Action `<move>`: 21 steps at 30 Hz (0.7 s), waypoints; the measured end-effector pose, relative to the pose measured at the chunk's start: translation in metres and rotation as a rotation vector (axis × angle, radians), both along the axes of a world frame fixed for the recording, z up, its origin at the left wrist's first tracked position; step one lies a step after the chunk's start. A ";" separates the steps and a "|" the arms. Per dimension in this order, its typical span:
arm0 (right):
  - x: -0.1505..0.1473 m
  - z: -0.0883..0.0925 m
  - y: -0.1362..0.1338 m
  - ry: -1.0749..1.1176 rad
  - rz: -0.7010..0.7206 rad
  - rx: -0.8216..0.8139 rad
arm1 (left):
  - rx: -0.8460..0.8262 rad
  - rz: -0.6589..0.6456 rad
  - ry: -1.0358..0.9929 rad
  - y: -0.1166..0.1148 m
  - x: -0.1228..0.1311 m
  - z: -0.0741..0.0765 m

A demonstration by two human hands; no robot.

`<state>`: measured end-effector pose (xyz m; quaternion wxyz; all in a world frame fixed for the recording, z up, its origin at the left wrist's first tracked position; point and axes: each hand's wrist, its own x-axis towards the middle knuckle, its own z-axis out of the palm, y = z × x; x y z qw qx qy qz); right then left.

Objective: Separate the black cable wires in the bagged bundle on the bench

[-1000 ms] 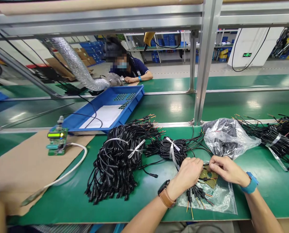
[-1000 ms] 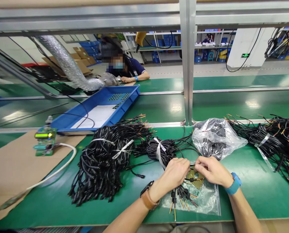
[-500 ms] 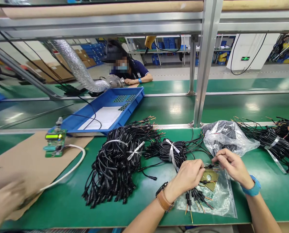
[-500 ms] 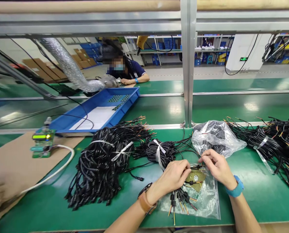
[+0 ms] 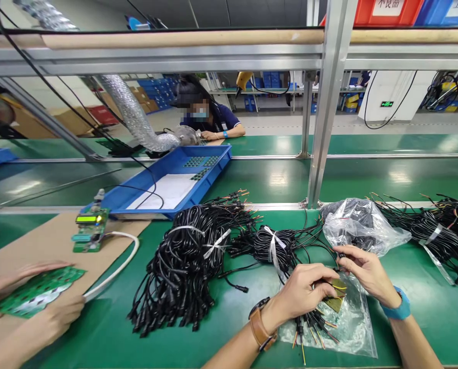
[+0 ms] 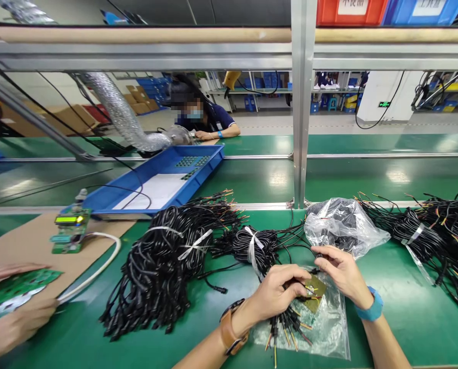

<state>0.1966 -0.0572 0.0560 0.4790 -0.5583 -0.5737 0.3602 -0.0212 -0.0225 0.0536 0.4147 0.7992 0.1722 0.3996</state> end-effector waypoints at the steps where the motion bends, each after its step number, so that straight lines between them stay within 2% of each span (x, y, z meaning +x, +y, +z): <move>1: 0.000 0.000 -0.001 0.049 0.031 -0.024 | 0.016 0.001 -0.022 0.000 0.000 0.000; 5: -0.004 -0.001 -0.002 0.242 0.130 -0.104 | 0.055 0.108 -0.072 0.001 -0.001 0.001; 10: -0.012 0.000 -0.004 0.337 0.203 -0.142 | 0.044 0.292 -0.091 0.001 0.002 0.004; 21: -0.019 0.003 -0.006 0.292 0.241 -0.163 | 0.042 0.321 0.031 -0.001 0.005 -0.002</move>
